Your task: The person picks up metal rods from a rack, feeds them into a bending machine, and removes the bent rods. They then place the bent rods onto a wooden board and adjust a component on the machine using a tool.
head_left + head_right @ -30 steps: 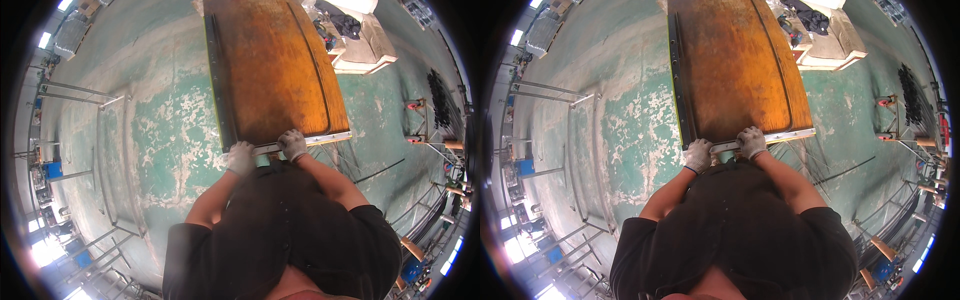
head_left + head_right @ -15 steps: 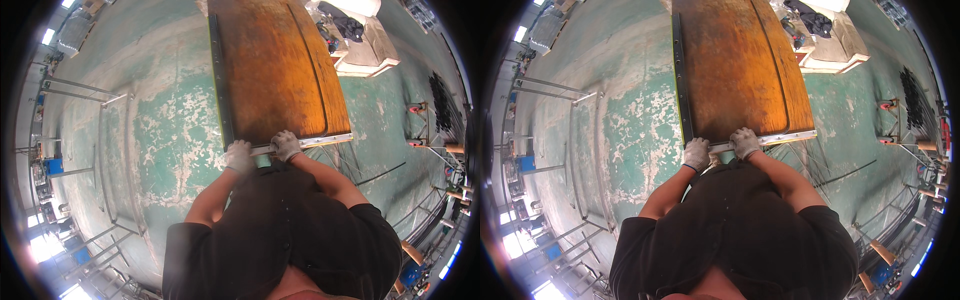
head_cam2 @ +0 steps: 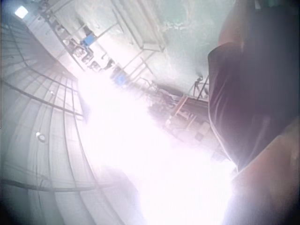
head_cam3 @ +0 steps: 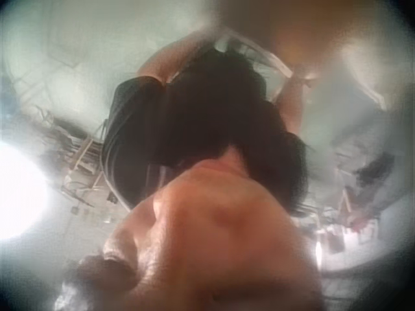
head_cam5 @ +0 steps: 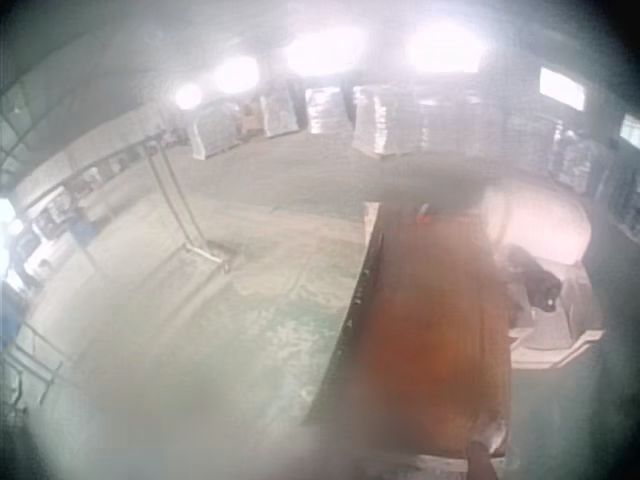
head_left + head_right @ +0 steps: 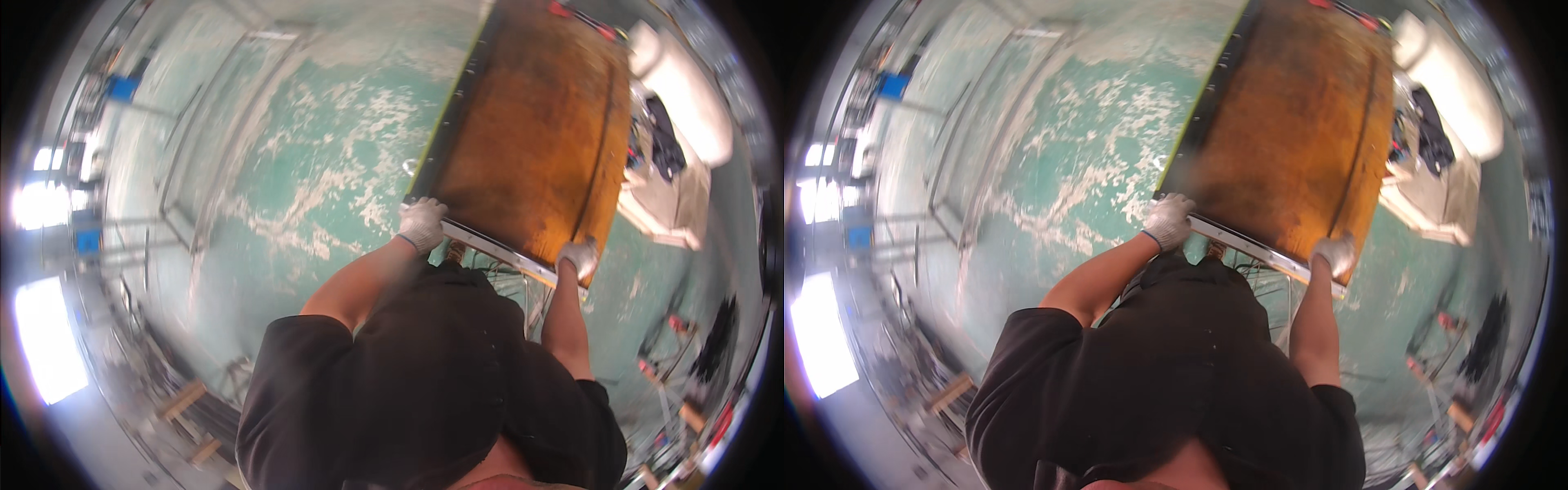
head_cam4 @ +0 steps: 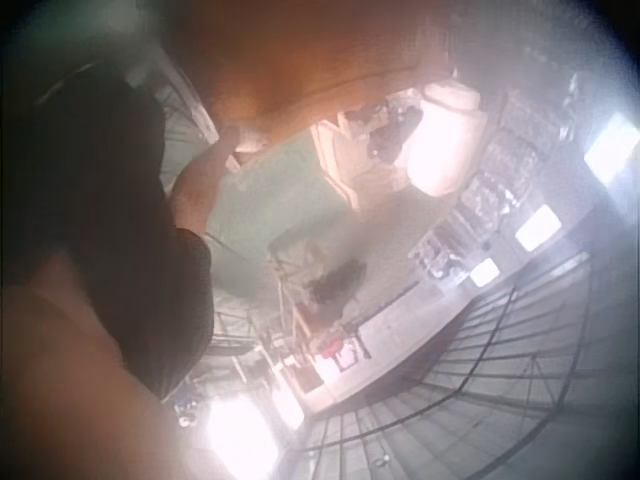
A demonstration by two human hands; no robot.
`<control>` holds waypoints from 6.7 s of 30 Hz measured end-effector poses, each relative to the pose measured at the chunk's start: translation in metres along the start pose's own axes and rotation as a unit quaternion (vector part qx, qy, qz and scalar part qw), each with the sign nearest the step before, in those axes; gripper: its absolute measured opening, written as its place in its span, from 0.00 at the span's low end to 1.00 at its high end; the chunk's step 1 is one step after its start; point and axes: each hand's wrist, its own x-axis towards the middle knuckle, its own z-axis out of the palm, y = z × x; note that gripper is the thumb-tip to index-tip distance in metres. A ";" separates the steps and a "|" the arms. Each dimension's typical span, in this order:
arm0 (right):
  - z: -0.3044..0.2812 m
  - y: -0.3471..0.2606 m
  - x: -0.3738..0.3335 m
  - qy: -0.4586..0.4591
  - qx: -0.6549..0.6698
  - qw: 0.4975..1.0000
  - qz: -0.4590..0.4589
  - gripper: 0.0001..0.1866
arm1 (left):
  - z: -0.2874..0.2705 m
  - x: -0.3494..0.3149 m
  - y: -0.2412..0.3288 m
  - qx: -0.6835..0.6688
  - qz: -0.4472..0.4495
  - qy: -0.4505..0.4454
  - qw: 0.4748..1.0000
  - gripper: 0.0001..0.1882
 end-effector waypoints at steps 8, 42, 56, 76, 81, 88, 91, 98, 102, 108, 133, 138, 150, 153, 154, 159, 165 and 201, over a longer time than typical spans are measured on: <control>0.036 0.039 0.090 -0.154 0.222 0.962 -0.032 0.25 | 0.024 -0.019 0.020 -0.085 -0.046 0.075 0.992 0.21; -0.045 -0.055 -0.564 -0.478 0.130 0.264 -0.827 0.12 | -0.114 -0.577 0.001 -0.595 -0.096 0.729 0.326 0.23; 0.067 0.036 -0.620 -0.813 -0.191 0.056 -0.548 0.14 | -0.030 -0.646 0.058 -0.353 -0.447 0.805 0.164 0.05; 0.086 0.252 -1.006 -0.518 -0.277 -0.124 -0.800 0.73 | -0.021 -0.632 0.398 -0.204 -0.301 0.932 0.004 0.27; 0.121 0.275 -1.069 -0.789 -0.400 -0.100 -0.456 0.45 | 0.001 -0.615 0.359 -0.171 -0.545 0.806 -0.157 0.16; 0.201 0.251 -1.069 -0.589 -0.318 -0.107 -0.735 0.28 | 0.162 -0.615 0.305 -0.125 -0.620 0.663 -0.401 0.06; 0.220 0.242 -1.059 -0.568 -0.342 0.010 -0.749 0.27 | 0.260 -0.606 0.271 -0.145 -0.582 0.665 -0.444 0.05; 0.342 0.250 -1.059 -0.379 -0.299 0.034 -0.875 0.26 | 0.403 -0.628 0.205 -0.130 -0.583 0.628 -0.498 0.06; 0.463 0.279 -1.067 -0.299 -0.099 0.004 -0.949 0.29 | 0.460 -0.656 0.192 -0.182 -0.612 0.618 -0.459 0.06; 0.433 0.295 -1.085 -0.489 -0.389 -0.016 -0.781 0.22 | 0.489 -0.631 0.171 -0.178 -0.594 0.594 -0.512 0.07; 0.162 -0.057 -1.379 -0.511 -0.226 -0.301 -0.773 0.07 | 0.289 -0.925 -0.055 -0.218 -0.526 0.685 -0.455 0.36; 0.158 -0.066 -1.461 -0.490 -0.195 -0.322 -0.786 0.10 | 0.318 -0.970 -0.114 -0.225 -0.493 0.748 -0.383 0.39; 0.296 -0.084 -1.684 -0.439 -0.063 0.030 -0.896 0.39 | 0.200 -0.928 -0.293 -0.436 -0.440 0.684 -0.386 0.27; 0.286 -0.073 -1.725 -0.509 -0.277 -0.058 -0.813 0.25 | 0.160 -0.934 -0.331 -0.451 -0.490 0.639 -0.384 0.26; 0.312 -0.075 -1.742 -0.553 -0.347 -0.039 -0.757 0.19 | 0.139 -0.955 -0.345 -0.445 -0.526 0.628 -0.362 0.26; 0.314 -0.107 -1.703 -0.490 -0.157 -0.332 -0.791 0.15 | 0.080 -1.027 -0.458 -0.369 -0.577 0.659 -0.311 0.24; 0.174 -0.262 -1.689 -0.563 -0.192 -0.367 -0.715 0.15 | 0.029 -1.080 -0.650 -0.312 -0.553 0.765 -0.109 0.23; 0.253 -1.311 -2.360 -0.265 0.306 0.025 -0.914 0.09 | -0.709 -1.411 -1.510 -0.175 -0.199 0.914 0.307 0.21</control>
